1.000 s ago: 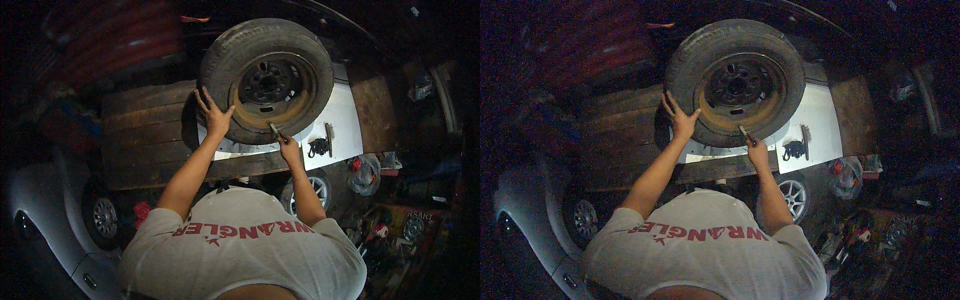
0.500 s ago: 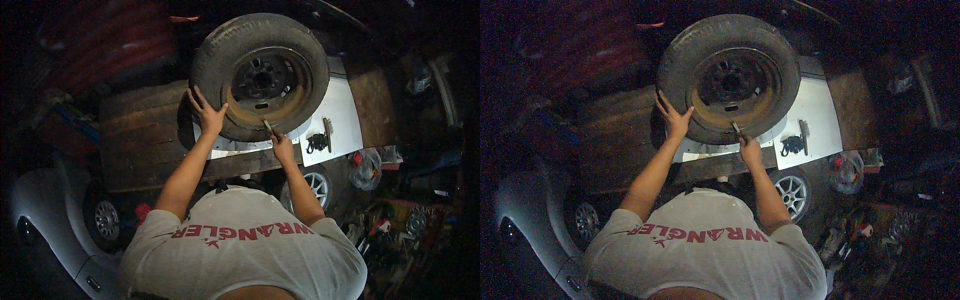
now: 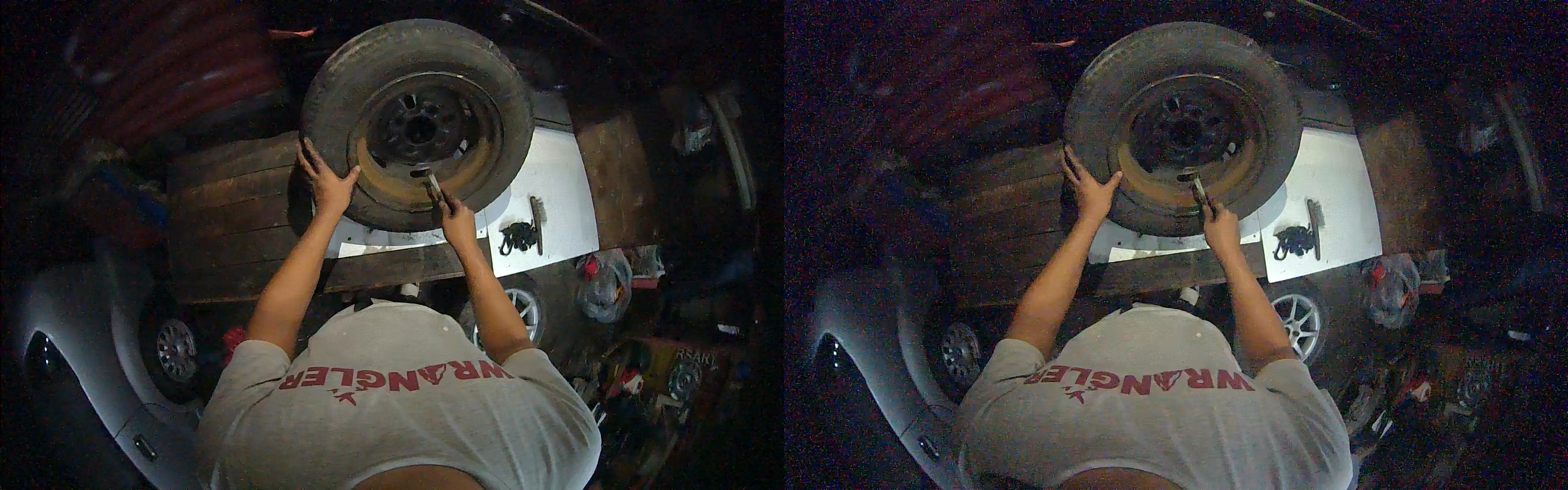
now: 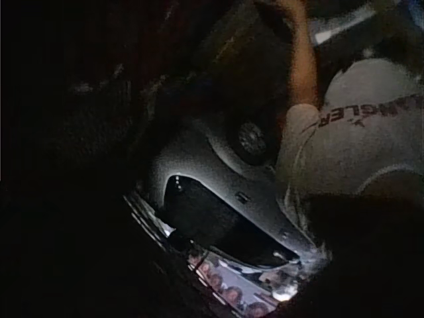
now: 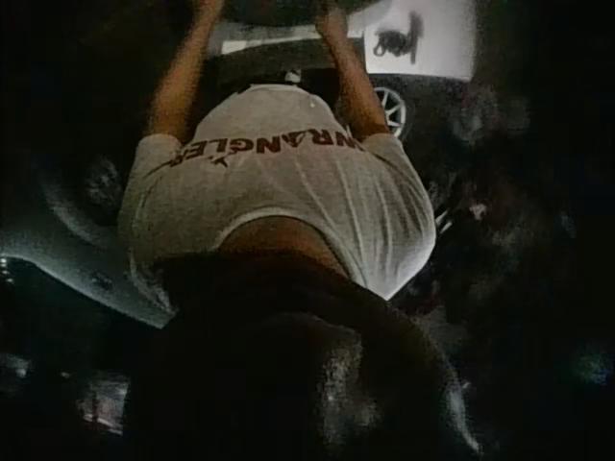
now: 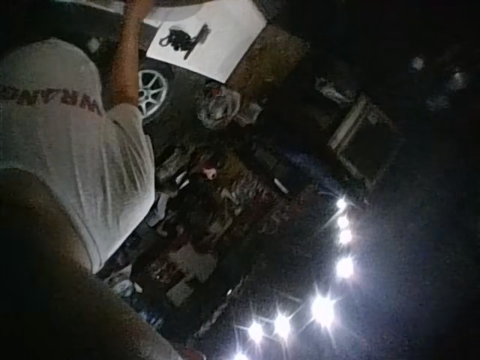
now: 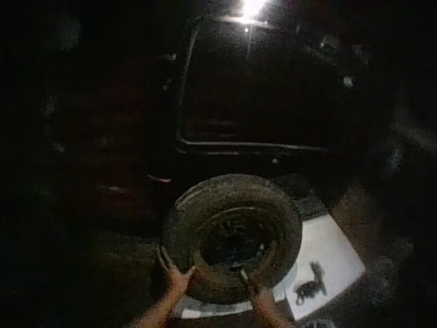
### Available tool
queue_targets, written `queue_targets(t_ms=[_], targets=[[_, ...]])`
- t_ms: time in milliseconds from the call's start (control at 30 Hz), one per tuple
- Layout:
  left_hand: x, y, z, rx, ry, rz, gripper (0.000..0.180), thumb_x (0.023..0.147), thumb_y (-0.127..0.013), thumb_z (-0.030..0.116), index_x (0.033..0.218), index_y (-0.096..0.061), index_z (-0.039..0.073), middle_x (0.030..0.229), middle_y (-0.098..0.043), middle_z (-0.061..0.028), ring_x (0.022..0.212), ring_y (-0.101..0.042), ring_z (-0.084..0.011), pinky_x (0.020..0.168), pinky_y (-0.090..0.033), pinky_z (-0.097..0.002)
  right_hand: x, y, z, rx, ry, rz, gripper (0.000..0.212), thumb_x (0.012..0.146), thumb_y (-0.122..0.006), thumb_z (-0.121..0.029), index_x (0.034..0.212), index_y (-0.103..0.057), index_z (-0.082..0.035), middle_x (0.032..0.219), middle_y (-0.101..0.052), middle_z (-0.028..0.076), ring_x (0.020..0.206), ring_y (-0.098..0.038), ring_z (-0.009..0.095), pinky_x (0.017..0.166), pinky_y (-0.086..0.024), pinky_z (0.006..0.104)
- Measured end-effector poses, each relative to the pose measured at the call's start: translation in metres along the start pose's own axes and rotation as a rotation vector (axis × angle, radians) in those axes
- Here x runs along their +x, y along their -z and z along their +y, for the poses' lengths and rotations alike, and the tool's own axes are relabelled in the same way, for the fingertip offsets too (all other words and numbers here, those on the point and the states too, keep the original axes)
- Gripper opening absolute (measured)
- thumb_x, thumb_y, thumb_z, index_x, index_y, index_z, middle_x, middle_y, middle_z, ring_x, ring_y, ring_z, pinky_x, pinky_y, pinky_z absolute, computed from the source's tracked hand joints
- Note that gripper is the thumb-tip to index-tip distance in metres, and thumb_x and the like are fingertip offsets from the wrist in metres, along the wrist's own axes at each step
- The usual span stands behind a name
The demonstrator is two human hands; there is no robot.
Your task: The person scrubs the inner rim of a car tire with a wire brush, then uses a metal scraper to remove rust and debris from the rim surface. The tire remains on a wooden workbench throughout the process.
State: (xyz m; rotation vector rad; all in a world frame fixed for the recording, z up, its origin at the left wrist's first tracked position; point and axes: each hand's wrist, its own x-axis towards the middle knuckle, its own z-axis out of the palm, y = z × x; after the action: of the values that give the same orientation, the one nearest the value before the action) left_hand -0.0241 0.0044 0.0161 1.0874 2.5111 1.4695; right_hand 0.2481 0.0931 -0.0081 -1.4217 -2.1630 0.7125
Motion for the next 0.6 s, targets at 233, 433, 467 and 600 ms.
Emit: queue_targets(t_ms=[233,433,467,600], targets=[[-0.003,-0.006,0.006,0.077,0.041,0.090,0.131,0.061,-0.089,0.035,0.153,-0.001,0.005,0.156,-0.005,-0.0257,0.144,-0.013,-0.0437,0.117,-0.021,-0.0508,0.015,-0.034,-0.039,-0.020,0.014,-0.265,0.029,0.091,-0.059,-0.025,0.113,-0.066,-0.007,0.096,-0.067,0.026,0.093,-0.063,0.045,0.081,-0.050,0.0525],[-0.009,-0.007,0.024,0.204,0.150,0.112,0.137,0.058,-0.091,0.039,0.153,0.002,0.008,0.156,-0.007,-0.0262,0.142,-0.017,-0.0453,0.114,-0.025,-0.0527,0.038,0.019,0.011,-0.156,-0.012,-0.273,0.029,0.089,-0.061,-0.024,0.112,-0.068,-0.008,0.099,-0.067,0.025,0.094,-0.063,0.044,0.083,-0.050,0.0508],[-0.011,-0.008,0.023,0.194,0.161,0.117,0.135,0.059,-0.090,0.039,0.153,0.002,0.010,0.156,-0.006,-0.0243,0.142,-0.017,-0.0445,0.114,-0.024,-0.0543,0.040,0.013,0.009,-0.129,-0.014,-0.313,0.029,0.089,-0.061,-0.024,0.112,-0.068,-0.007,0.098,-0.067,0.025,0.094,-0.063,0.044,0.083,-0.050,0.0507],[-0.009,-0.012,0.030,0.188,0.217,0.110,0.130,0.063,-0.088,0.037,0.154,0.002,0.014,0.157,-0.005,-0.0205,0.143,-0.018,-0.0434,0.114,-0.021,-0.0571,0.027,-0.040,-0.024,-0.009,-0.012,-0.344,0.029,0.089,-0.060,-0.025,0.107,-0.068,-0.003,0.095,-0.066,0.028,0.094,-0.062,0.046,0.081,-0.050,0.0513]])
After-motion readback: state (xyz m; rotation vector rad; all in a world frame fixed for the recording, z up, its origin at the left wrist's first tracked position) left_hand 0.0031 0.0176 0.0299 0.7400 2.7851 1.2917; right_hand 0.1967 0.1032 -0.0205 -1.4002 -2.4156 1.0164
